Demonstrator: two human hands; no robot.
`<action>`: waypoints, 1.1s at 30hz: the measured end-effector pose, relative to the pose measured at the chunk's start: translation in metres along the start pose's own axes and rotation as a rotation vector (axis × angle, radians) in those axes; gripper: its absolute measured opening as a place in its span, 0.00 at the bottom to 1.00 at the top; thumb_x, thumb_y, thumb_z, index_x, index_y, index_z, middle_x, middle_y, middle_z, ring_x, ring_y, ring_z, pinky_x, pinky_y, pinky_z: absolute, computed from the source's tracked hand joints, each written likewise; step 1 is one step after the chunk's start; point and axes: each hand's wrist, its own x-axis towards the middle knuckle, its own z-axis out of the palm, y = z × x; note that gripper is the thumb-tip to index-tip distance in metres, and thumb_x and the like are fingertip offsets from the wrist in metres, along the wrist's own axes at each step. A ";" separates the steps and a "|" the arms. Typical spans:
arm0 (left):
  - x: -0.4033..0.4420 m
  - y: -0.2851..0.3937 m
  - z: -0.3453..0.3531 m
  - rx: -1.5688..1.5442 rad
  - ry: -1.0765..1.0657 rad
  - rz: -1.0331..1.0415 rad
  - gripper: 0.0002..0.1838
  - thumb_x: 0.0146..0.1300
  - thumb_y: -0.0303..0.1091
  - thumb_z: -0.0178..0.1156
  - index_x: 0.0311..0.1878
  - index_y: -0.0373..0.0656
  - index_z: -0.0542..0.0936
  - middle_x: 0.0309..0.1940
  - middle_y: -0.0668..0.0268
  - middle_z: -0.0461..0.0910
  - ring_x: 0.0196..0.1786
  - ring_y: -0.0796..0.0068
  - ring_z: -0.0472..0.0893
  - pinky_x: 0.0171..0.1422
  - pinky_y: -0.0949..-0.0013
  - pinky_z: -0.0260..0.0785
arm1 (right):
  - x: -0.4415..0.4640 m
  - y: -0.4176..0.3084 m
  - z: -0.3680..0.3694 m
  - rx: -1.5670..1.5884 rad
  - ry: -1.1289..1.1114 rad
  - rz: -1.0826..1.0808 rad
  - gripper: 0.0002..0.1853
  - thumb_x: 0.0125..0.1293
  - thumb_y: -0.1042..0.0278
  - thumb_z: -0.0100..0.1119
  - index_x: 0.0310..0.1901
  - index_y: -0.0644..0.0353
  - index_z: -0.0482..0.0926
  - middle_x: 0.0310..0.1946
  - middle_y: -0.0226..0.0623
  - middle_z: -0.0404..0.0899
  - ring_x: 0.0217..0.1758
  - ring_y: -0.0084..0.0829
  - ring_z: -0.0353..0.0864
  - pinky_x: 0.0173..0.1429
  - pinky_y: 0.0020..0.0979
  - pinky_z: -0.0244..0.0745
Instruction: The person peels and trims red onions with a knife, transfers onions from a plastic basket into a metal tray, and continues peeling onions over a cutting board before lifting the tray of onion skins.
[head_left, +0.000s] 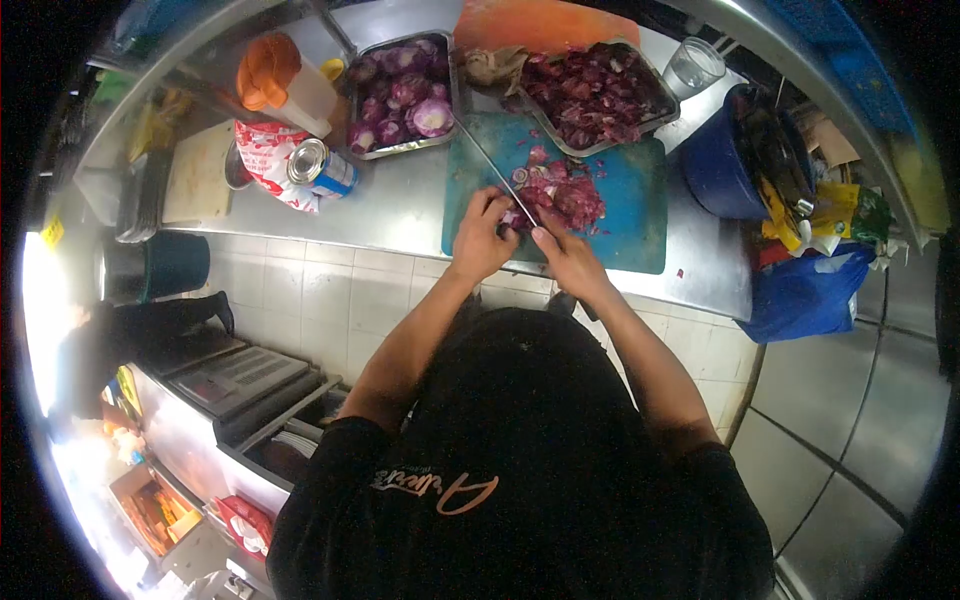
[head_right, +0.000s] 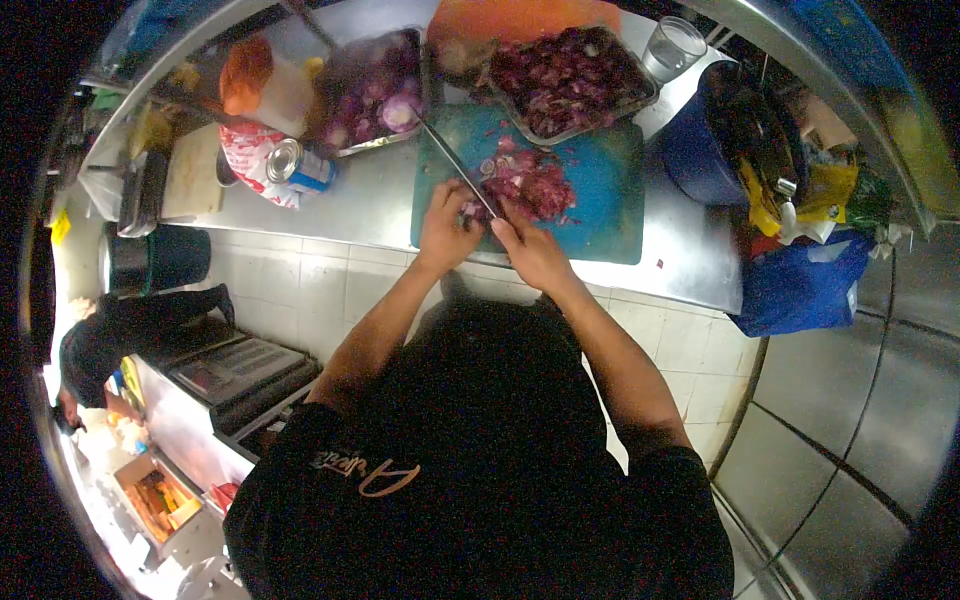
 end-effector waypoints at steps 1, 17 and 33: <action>-0.001 -0.001 0.001 0.014 0.009 0.009 0.22 0.43 0.23 0.58 0.47 0.42 0.74 0.49 0.55 0.69 0.49 0.51 0.73 0.50 0.57 0.70 | 0.003 0.001 0.000 -0.009 0.002 -0.001 0.33 0.68 0.41 0.42 0.68 0.53 0.59 0.51 0.56 0.75 0.51 0.52 0.76 0.56 0.41 0.69; 0.007 0.017 -0.018 -0.004 -0.081 -0.221 0.27 0.42 0.30 0.66 0.49 0.39 0.71 0.47 0.53 0.70 0.52 0.50 0.70 0.57 0.57 0.65 | 0.008 0.001 -0.009 0.324 -0.131 0.233 0.30 0.69 0.41 0.42 0.67 0.48 0.62 0.13 0.32 0.66 0.10 0.23 0.65 0.13 0.27 0.63; 0.014 0.005 -0.035 0.147 -0.094 -0.131 0.28 0.44 0.36 0.68 0.51 0.41 0.72 0.44 0.54 0.72 0.50 0.51 0.72 0.54 0.56 0.67 | -0.003 -0.007 -0.007 0.329 -0.061 0.102 0.27 0.67 0.49 0.50 0.64 0.51 0.63 0.15 0.34 0.70 0.10 0.22 0.66 0.14 0.26 0.62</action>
